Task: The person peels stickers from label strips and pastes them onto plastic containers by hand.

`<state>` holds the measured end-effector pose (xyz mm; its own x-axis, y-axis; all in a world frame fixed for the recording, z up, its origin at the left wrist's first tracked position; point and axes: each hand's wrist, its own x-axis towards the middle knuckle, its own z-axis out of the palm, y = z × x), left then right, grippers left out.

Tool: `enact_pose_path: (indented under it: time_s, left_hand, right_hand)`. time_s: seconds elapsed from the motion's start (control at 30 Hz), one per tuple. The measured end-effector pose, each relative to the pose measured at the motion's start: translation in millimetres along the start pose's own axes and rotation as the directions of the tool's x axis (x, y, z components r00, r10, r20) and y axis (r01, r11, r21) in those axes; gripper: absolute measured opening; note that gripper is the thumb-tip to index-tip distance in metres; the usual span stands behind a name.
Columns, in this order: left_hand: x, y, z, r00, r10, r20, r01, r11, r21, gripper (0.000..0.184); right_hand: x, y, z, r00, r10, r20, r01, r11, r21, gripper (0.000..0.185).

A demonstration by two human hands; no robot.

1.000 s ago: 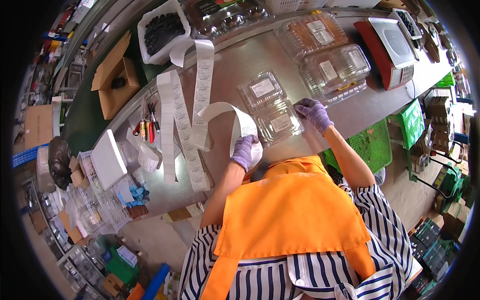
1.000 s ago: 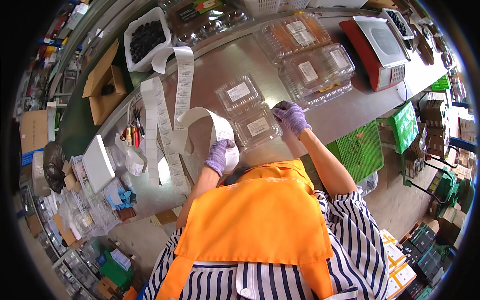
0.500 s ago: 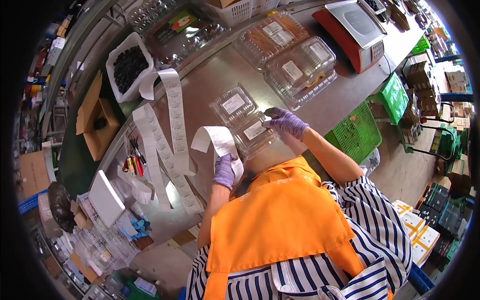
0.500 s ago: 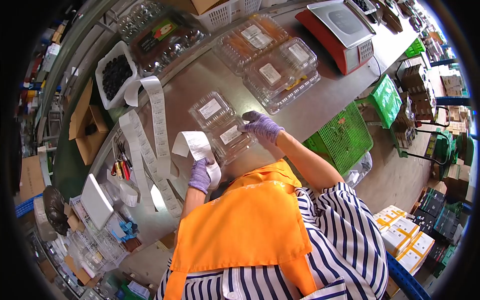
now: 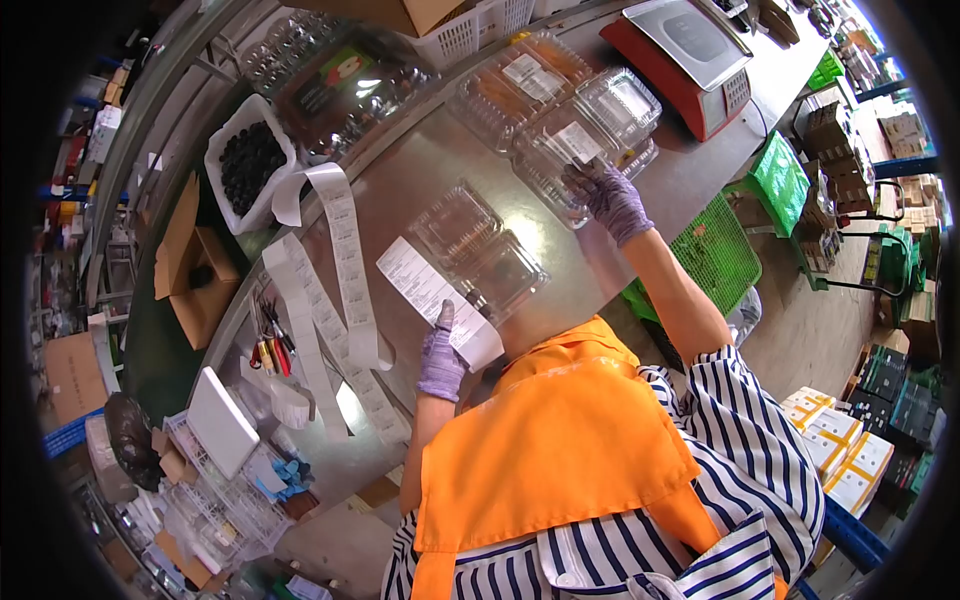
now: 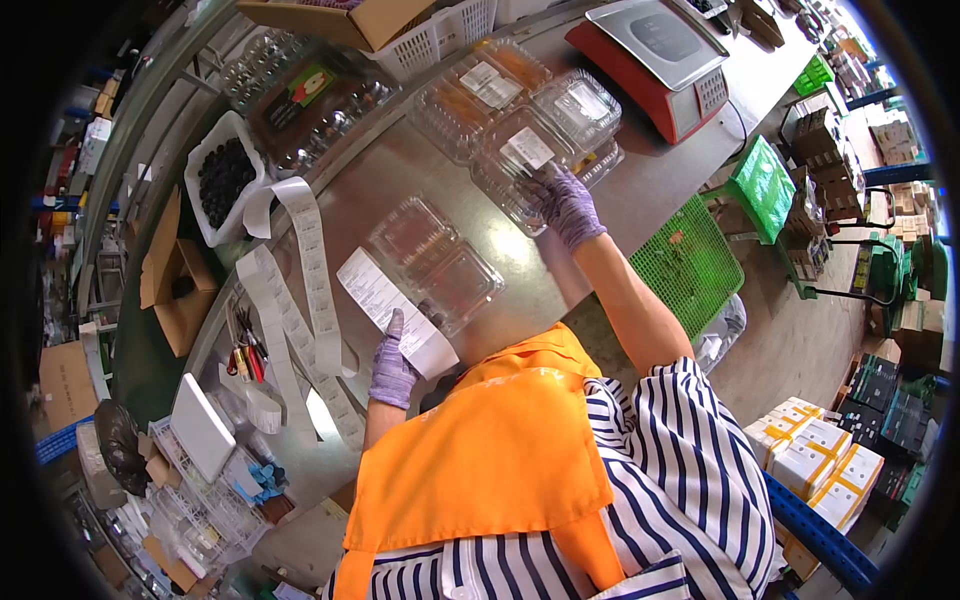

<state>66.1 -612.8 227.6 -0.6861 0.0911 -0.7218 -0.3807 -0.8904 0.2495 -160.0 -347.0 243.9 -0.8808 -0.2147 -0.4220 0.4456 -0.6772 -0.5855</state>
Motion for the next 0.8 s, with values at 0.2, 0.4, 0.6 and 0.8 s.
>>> enact_pose_path:
  time_s: [0.2, 0.4, 0.6, 0.8]
  left_hand:
    - [-29.3, 10.9, 46.5, 0.932, 0.192, 0.307, -0.254, 0.951, 0.176, 0.04]
    - [-48.1, 40.3, 75.6, 0.957, 0.289, 0.039, -0.276, 0.854, 0.441, 0.031]
    - [-25.2, 14.3, 72.9, 0.806, 0.561, 0.186, -0.411, 0.305, 0.859, 0.035]
    - [-39.1, 47.0, 61.2, 0.877, 0.473, -0.085, -0.278, 0.644, 0.712, 0.025]
  right_hand:
    - [22.3, -12.2, -9.3, 0.99, 0.049, -0.129, -0.069, 0.986, -0.154, 0.034]
    - [-38.5, -11.8, 4.1, 0.892, 0.343, -0.295, -0.452, 0.666, -0.594, 0.049]
    - [-99.2, 70.2, 102.4, 0.89, 0.257, 0.377, 0.093, 0.708, -0.701, 0.057]
    - [-106.3, 65.9, 133.8, 0.776, 0.357, 0.519, 0.409, 0.341, -0.846, 0.057]
